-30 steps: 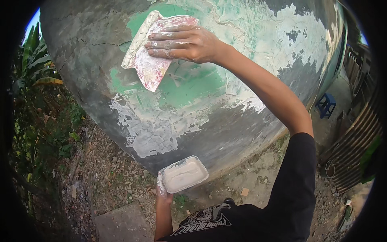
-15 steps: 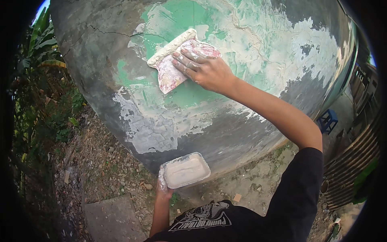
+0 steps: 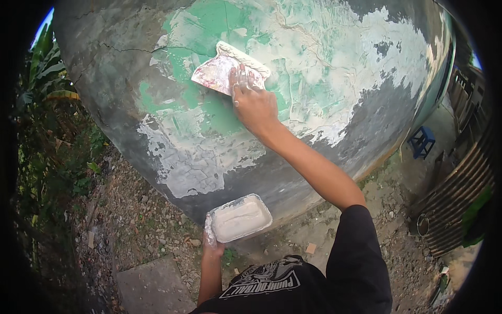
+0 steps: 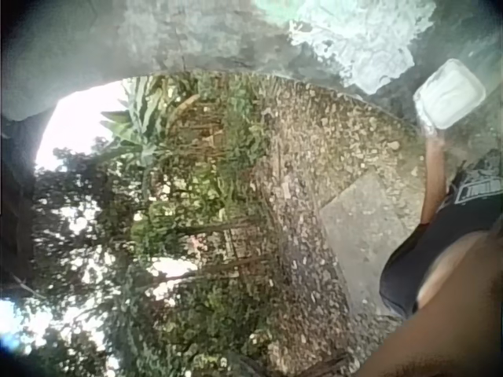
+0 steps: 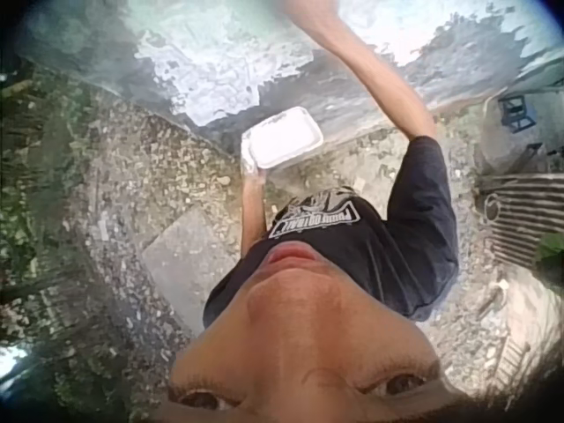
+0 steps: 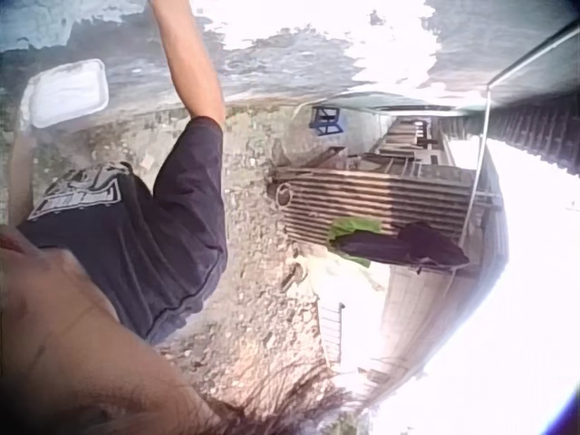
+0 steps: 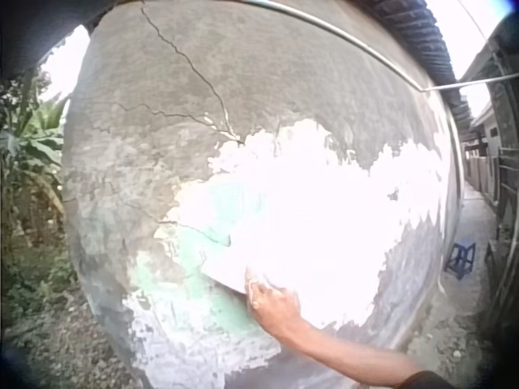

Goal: Applying putty or plaster to a weathered exterior wall using a spatula.

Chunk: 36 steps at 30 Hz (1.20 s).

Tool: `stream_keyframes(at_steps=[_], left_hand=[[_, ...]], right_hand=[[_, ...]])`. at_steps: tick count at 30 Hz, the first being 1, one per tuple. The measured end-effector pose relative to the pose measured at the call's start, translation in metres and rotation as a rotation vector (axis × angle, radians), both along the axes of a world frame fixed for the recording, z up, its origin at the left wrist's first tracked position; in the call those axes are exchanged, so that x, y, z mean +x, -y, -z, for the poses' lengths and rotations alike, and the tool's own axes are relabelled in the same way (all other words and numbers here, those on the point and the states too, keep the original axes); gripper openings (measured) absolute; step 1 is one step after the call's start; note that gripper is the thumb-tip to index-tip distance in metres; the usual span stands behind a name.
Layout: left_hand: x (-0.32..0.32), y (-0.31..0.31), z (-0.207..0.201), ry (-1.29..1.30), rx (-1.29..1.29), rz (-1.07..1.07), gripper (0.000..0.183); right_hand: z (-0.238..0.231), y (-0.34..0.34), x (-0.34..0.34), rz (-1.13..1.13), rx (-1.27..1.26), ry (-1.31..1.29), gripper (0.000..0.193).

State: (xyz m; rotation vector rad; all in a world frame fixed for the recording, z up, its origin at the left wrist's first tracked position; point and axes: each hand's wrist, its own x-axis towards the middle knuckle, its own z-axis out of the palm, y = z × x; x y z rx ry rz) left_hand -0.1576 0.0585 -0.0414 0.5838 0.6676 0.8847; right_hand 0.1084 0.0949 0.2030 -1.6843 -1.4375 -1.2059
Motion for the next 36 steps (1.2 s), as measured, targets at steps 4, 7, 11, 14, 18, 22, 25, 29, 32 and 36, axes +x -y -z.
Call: stream_keyframes(at_steps=[4, 7, 11, 14, 18, 22, 25, 29, 32, 36], left_hand=[[-0.002, 0.001, 0.0, -0.009, -0.001, 0.026, 0.049], [-0.014, 0.001, 0.006, -0.006, 0.014, 0.035, 0.049], [-0.029, 0.003, 0.005, 0.008, 0.022, 0.03, 0.049], [-0.033, 0.007, 0.001, -0.021, 0.004, 0.018, 0.048], [-0.044, 0.005, 0.017, -0.002, -0.038, 0.031, 0.048], [-0.044, 0.006, 0.014, 0.005, -0.037, 0.06, 0.046], [-0.04, 0.009, 0.003, -0.031, -0.047, 0.079, 0.045], [-0.048, 0.006, 0.011, -0.021, -0.022, 0.11, 0.045], [-0.05, 0.008, 0.014, -0.02, 0.006, 0.139, 0.046], [-0.055, 0.009, 0.019, -0.032, -0.011, 0.178, 0.046]], right_hand=[[0.057, -0.013, -0.032, -0.106, 0.119, 0.011, 0.054], [0.059, 0.011, -0.046, -0.234, -0.098, -0.154, 0.057], [0.02, 0.024, -0.02, -0.37, 0.329, -0.207, 0.054], [-0.009, 0.024, 0.011, -0.226, 0.53, -0.244, 0.051], [0.008, 0.001, 0.002, 0.015, 0.366, -0.39, 0.048], [0.034, -0.019, -0.053, -0.058, 0.25, -0.435, 0.056], [0.047, -0.016, -0.08, -0.169, 0.199, -0.444, 0.053], [0.034, 0.013, -0.077, -0.407, 0.299, -0.612, 0.035], [0.016, 0.025, -0.041, -0.277, 0.397, -0.752, 0.03], [0.011, 0.009, -0.028, 0.003, 0.367, -0.656, 0.025]])
